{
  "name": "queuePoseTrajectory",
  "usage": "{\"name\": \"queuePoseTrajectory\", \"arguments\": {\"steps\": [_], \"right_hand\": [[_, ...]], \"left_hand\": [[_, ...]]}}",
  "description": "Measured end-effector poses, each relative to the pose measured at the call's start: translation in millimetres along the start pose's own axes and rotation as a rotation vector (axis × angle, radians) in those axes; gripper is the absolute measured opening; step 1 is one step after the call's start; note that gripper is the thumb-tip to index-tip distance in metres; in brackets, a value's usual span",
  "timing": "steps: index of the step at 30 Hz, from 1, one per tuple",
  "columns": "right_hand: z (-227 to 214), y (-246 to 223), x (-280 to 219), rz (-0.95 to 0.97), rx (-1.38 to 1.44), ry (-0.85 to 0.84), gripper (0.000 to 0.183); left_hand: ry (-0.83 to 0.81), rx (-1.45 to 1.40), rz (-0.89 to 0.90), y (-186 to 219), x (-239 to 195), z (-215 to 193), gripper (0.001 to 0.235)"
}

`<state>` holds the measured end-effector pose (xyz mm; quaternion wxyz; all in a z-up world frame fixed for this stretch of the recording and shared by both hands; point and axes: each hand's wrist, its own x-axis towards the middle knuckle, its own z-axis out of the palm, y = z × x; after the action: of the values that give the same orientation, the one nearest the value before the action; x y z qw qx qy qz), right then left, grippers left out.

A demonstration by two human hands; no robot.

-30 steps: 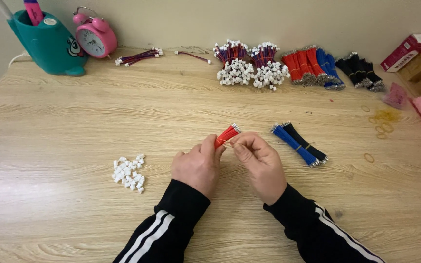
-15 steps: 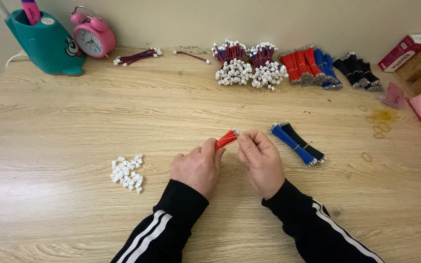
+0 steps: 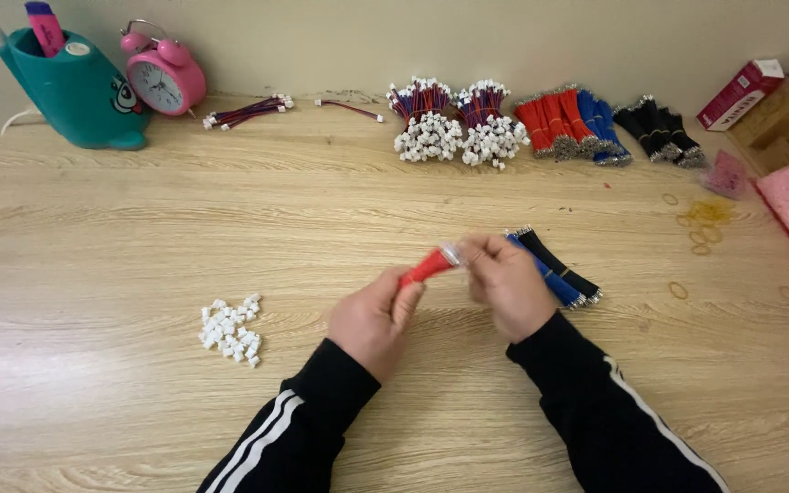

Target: Assembling electronic wire components by attaching plastic connectors to wire ends

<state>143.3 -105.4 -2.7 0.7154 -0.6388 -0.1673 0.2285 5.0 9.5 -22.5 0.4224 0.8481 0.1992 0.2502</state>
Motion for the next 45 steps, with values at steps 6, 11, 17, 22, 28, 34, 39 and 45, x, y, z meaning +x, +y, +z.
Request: {"name": "queuePoseTrajectory", "arguments": {"steps": [6, 11, 17, 22, 28, 34, 39, 45], "right_hand": [[13.5, 0.0, -8.7, -0.241, -0.423, -0.206, 0.008], [22.9, -11.1, -25.1, -0.589, -0.776, -0.151, 0.019], [21.8, -5.7, -29.9, -0.896, -0.892, -0.054, 0.009], [29.3, -6.3, -35.4, -0.944, -0.612, 0.032, 0.005], [34.5, -15.2, -48.0, -0.926, -0.467, -0.004, 0.001], [26.6, -7.6, -42.0, -0.645, -0.209, -0.169, 0.011], [14.0, -28.4, -28.3, -0.452, -0.358, 0.035, 0.015], [-28.3, -0.2, 15.2, -0.034, 0.036, 0.14, 0.016]], "left_hand": [[0.142, -0.556, -0.263, -12.6, 7.5, 13.7, 0.029], [0.103, -0.721, -0.256, -13.8, 5.7, 21.6, 0.033], [0.103, -0.753, -0.282, -12.8, 6.3, 30.0, 0.032], [0.109, -0.736, -0.263, -7.3, 7.1, 24.5, 0.033], [0.036, -0.265, -0.333, -9.1, 10.5, 9.1, 0.035], [-0.044, 0.059, -0.225, 2.4, 0.1, -1.8, 0.039], [0.201, 0.56, 0.418, -14.1, 0.3, 14.0, 0.031], [-0.026, -0.187, -0.119, -19.0, 8.1, 3.8, 0.028]]}}
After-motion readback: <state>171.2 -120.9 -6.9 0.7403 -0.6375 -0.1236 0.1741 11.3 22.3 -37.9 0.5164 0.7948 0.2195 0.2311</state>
